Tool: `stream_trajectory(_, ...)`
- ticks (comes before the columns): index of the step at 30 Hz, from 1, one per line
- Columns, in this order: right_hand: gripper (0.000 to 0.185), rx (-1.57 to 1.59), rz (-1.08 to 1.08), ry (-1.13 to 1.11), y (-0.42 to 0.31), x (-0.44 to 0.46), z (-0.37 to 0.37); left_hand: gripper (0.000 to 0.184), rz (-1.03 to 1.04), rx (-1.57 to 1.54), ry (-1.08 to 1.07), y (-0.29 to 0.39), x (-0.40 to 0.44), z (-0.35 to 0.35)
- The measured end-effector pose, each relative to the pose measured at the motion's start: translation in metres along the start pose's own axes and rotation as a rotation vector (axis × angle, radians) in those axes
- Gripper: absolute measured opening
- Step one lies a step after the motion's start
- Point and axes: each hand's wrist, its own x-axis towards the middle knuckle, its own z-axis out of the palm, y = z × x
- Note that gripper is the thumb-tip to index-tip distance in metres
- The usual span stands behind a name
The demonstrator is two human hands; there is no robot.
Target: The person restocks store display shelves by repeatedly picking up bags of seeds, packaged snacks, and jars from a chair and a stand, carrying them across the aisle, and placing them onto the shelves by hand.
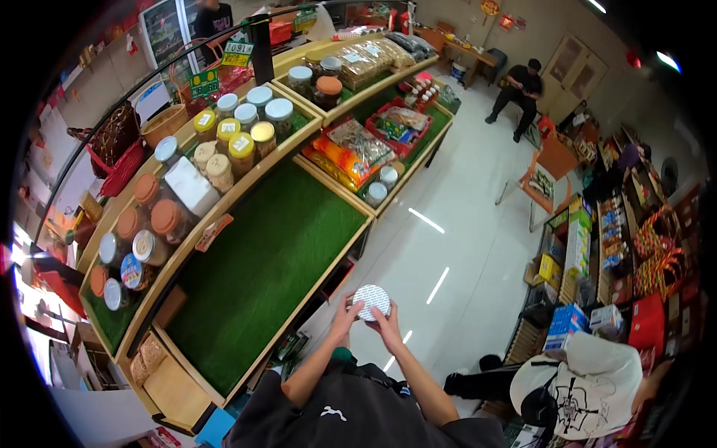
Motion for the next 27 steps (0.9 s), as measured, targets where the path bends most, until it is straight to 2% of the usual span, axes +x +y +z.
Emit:
stream_trajectory(1, 0.071, -0.009, 0.033, 0.018, -0.006, 0.017, 0.009, 0.054, -0.086, 0.119, -0.007, 0.024, 0.013, -0.004)
stream_trajectory(2, 0.071, -0.028, 0.037, 0.013, -0.012, 0.034, 0.018, 0.054, -0.085, 0.099, -0.001, 0.033, 0.034, -0.010)
stream_trajectory(4, 0.070, 0.079, 0.068, 0.016, -0.018, 0.065, 0.032, 0.055, -0.023, 0.263, -0.022, 0.047, 0.070, -0.021)
stream_trajectory(5, 0.069, 0.106, 0.022, 0.033, -0.020, 0.082, 0.037, 0.059, 0.020, 0.227, -0.050, 0.064, 0.080, -0.019)
stream_trajectory(9, 0.067, 0.152, 0.027, 0.008, -0.076, 0.138, 0.054, 0.069, -0.013, 0.469, -0.087, 0.124, 0.136, -0.005)
stream_trajectory(13, 0.069, 0.149, -0.054, 0.072, -0.136, 0.199, 0.076, 0.068, 0.017, 0.323, -0.092, 0.176, 0.198, 0.023)
stream_trajectory(14, 0.070, 0.175, -0.076, 0.069, -0.148, 0.218, 0.079, 0.067, 0.086, 0.442, -0.100, 0.186, 0.221, 0.027)
stream_trajectory(18, 0.074, 0.265, -0.131, -0.008, -0.208, 0.284, 0.084, 0.069, 0.355, 0.412, -0.103, 0.233, 0.285, 0.060)
stream_trajectory(22, 0.069, 0.221, -0.201, -0.133, -0.277, 0.361, 0.085, 0.074, 0.492, 0.456, -0.053, 0.285, 0.351, 0.088)
stream_trajectory(24, 0.054, 0.171, -0.242, -0.212, -0.313, 0.395, 0.092, 0.067, 0.517, 0.520, 0.026, 0.309, 0.381, 0.101)
stream_trajectory(27, 0.047, 0.109, -0.197, -0.292, -0.365, 0.452, 0.093, 0.060, 0.634, 0.709, 0.275, 0.335, 0.423, 0.122)
